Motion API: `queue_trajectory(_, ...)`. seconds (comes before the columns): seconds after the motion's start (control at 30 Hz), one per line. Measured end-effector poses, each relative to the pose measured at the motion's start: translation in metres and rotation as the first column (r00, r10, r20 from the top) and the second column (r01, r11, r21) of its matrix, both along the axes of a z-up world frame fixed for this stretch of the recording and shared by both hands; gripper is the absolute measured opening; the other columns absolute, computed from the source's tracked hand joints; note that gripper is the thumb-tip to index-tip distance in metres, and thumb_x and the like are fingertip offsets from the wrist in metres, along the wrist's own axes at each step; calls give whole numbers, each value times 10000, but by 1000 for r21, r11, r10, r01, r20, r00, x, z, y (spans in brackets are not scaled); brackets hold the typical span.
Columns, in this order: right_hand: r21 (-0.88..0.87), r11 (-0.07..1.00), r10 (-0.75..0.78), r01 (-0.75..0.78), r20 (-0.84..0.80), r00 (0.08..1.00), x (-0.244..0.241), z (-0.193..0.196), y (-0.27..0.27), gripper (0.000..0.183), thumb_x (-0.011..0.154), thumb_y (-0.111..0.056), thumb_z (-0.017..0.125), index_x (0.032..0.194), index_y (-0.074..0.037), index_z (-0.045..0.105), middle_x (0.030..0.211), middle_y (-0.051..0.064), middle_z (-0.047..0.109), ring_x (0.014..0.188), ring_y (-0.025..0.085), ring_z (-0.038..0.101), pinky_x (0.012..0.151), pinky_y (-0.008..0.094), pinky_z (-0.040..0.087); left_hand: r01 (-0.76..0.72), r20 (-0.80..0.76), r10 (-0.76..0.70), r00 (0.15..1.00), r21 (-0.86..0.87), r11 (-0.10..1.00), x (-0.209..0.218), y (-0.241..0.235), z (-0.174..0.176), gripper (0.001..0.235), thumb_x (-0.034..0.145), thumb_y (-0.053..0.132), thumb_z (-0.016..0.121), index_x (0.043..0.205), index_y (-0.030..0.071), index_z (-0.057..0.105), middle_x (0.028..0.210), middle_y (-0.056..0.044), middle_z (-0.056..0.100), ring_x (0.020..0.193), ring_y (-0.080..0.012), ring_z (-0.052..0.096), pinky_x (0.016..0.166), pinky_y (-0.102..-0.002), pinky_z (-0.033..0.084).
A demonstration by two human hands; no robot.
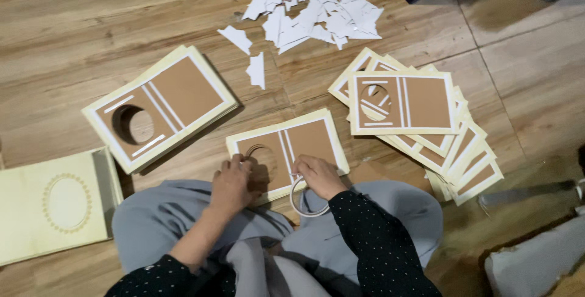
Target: The person sits on the floor and assembles paper crafts by applying adhesive tape to the edges of rectangular cardboard pieces. They handle stacks of pre-cut cardboard and a roll of tape, securing the pieces together.
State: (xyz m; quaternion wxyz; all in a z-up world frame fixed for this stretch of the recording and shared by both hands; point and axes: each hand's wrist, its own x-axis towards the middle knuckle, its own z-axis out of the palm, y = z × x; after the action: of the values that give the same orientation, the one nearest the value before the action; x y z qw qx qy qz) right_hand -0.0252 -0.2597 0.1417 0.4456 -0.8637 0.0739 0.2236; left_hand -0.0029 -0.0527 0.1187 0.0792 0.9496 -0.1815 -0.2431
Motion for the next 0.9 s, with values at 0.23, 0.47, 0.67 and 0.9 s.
queue_trajectory(0.23,-83,986,136,-143,-81,987,-26,-81,30,172,735,-271,598,797,-123,656,761,107,658,801,316,616,704,388,471,-31,-68,26,997,-78,996,-14,6,-9,601,542,128,828,1048,30,520,1234,-144,304,981,-387,512,719,-423,559)
queue_trajectory(0.47,-73,995,72,-72,-10,997,-26,-108,30,127,708,-196,657,787,-97,668,712,75,643,768,242,607,691,350,470,55,112,-45,993,-85,995,-21,9,-53,523,579,157,800,1039,66,568,1189,-143,386,899,-339,558,697,-387,534)
queue_trajectory(0.67,76,997,-36,30,69,997,-13,-56,51,201,846,-194,534,740,-117,686,672,60,618,679,165,558,675,300,472,-422,-281,319,905,-514,746,-8,29,-42,216,780,312,611,839,105,632,808,-82,526,731,-296,587,616,-344,488)
queue_trajectory(0.9,143,988,19,-55,245,969,-16,-49,54,37,741,-97,656,764,-109,683,640,31,570,581,114,519,569,227,437,-632,-665,210,716,-491,600,-7,20,-104,129,625,302,714,692,192,719,604,-34,655,643,-205,635,617,-274,486)
